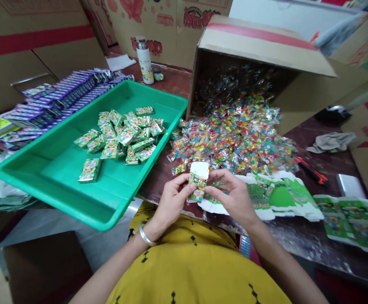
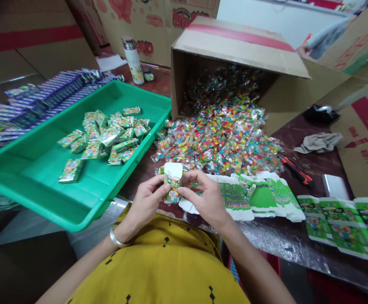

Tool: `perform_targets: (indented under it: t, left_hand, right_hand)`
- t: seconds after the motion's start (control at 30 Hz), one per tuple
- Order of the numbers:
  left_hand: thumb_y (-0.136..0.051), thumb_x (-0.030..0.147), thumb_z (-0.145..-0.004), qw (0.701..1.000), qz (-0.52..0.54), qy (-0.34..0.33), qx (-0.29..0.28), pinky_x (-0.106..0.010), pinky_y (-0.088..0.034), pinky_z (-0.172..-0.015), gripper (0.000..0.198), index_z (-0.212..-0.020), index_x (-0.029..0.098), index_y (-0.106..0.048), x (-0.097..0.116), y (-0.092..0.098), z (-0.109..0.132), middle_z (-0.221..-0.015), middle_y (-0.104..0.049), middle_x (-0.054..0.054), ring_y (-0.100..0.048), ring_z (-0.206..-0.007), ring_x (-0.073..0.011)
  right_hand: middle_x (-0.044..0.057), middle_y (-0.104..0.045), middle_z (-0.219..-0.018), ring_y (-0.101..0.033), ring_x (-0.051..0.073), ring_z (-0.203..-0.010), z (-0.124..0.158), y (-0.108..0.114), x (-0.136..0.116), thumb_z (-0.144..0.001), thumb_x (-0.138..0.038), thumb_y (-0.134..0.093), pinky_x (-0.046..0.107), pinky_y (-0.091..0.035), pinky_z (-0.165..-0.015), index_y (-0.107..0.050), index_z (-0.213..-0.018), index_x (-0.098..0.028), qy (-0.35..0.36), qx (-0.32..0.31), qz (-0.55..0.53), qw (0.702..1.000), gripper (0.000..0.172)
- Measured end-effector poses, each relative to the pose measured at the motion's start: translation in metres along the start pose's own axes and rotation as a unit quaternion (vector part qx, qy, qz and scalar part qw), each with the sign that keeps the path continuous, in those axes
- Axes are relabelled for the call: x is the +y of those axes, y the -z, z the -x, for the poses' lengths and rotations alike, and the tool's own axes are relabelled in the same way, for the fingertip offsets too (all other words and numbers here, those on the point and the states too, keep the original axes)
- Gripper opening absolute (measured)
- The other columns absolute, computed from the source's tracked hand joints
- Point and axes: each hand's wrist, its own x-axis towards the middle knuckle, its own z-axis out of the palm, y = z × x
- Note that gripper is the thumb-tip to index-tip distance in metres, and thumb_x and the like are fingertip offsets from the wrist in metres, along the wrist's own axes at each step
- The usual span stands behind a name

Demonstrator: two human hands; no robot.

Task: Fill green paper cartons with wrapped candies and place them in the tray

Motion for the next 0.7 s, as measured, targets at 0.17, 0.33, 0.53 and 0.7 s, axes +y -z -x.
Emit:
perform_targets:
  t: [0.17, 0.33, 0.53, 0.7]
  left_hand:
    - [-0.071, 0.032, -0.082, 0.996, 0.042, 0.003, 0.081, -0.023, -0.049, -0.067, 0.021, -0.094, 0.015, -0.069, -0.011, -0.007, 0.0, -0.085, -0.068, -0.002, -0.06, -0.073, -0.0135]
    - [-0.077, 0.024, -0.076, 0.983, 0.029, -0.073, 0.164, -0.022, -0.053, -0.074, 0.055, -0.127, 0.027, -0.056, -0.008, -0.008, 0.004, -0.095, -0.065, 0.0, -0.064, -0.082, -0.0123]
    - [-0.066, 0.027, -0.087, 0.981, -0.137, -0.105, 0.085, -0.027, -0.053, -0.079, 0.043, -0.129, 0.027, -0.061, -0.005, 0.004, 0.008, -0.117, -0.064, -0.006, -0.064, -0.089, -0.017]
    - [-0.06, 0.026, -0.09, 0.984, -0.153, -0.091, 0.012, -0.03, -0.05, -0.086, 0.028, -0.118, 0.023, -0.065, -0.001, 0.006, 0.009, -0.111, -0.065, -0.007, -0.062, -0.097, -0.0206]
  right_hand:
    - [-0.002, -0.06, -0.073, -0.056, 0.014, -0.064, 0.005, -0.027, 0.019, -0.086, -0.033, -0.066, 0.025, -0.047, -0.059, -0.059, -0.088, -0.022, -0.014, 0.05, -0.041, 0.998, 0.013]
    - [0.001, -0.065, -0.089, -0.062, 0.017, -0.08, 0.0, -0.034, 0.023, -0.083, -0.029, -0.069, 0.029, -0.052, -0.072, -0.061, -0.113, -0.026, 0.031, 0.088, -0.071, 0.993, 0.031]
    - [0.001, -0.061, -0.087, -0.057, 0.015, -0.071, 0.0, -0.032, 0.028, -0.088, -0.03, -0.064, 0.028, -0.047, -0.062, -0.063, -0.116, -0.028, 0.082, 0.076, -0.015, 0.994, 0.027]
    - [0.001, -0.058, -0.081, -0.056, 0.016, -0.073, -0.004, -0.025, 0.029, -0.092, -0.028, -0.058, 0.03, -0.047, -0.067, -0.061, -0.087, -0.024, 0.117, 0.045, 0.058, 0.99, 0.007]
